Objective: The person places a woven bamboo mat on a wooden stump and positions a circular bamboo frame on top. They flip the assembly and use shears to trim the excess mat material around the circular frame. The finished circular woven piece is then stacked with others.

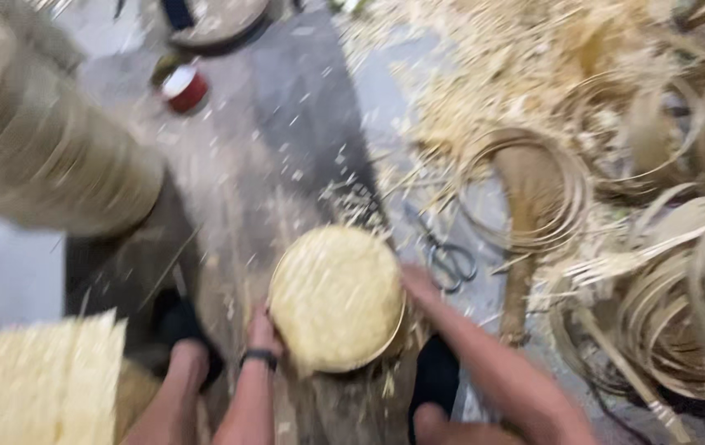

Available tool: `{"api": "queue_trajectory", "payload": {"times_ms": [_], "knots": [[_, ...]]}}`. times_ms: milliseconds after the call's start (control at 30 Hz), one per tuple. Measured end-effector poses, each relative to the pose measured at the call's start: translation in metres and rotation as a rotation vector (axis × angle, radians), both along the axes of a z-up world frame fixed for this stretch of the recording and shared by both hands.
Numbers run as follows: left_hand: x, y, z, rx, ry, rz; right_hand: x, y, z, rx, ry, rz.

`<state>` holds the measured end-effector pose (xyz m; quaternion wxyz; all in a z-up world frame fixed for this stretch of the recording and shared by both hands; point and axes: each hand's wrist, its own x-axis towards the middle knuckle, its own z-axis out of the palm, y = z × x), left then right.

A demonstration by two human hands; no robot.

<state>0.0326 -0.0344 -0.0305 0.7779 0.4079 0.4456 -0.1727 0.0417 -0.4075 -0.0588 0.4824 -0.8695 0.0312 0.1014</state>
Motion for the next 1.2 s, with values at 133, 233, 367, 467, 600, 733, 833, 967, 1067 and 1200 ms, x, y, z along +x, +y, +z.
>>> {"api": "queue_trajectory", "payload": {"times_ms": [133,233,367,467,600,733,833,967,1067,1200], "knots": [[0.009,-0.037,0.025,0.22,-0.008,0.228,-0.002,0.034,-0.007,0.667,0.434,-0.877],[0.009,-0.044,0.076,0.336,-0.155,0.238,0.002,0.028,0.029,0.496,0.164,-0.813],[0.003,-0.045,0.149,0.323,-0.759,0.229,-0.018,0.005,0.119,0.748,-0.031,-0.582],[0.017,-0.038,0.138,0.183,-0.44,0.016,-0.014,-0.015,0.125,0.981,0.275,-0.52],[0.002,-0.013,0.047,0.315,-0.32,-0.192,-0.01,-0.017,0.038,0.428,0.153,-0.259],[-0.01,-0.002,-0.01,0.388,-0.292,-0.294,-0.038,-0.012,0.028,0.427,0.324,-0.366],[-0.004,-0.002,-0.012,0.767,-0.044,-0.601,-0.031,-0.01,0.059,0.055,0.413,-0.314],[0.039,-0.021,0.011,1.513,-0.327,-0.555,-0.003,-0.01,0.082,-0.118,0.344,-0.141],[0.106,-0.052,0.023,1.382,-0.555,-0.997,0.03,-0.009,0.086,-0.1,0.354,-0.02],[0.167,-0.083,0.043,0.842,-0.307,-1.428,0.067,-0.018,0.089,-0.044,0.607,0.022]]}}
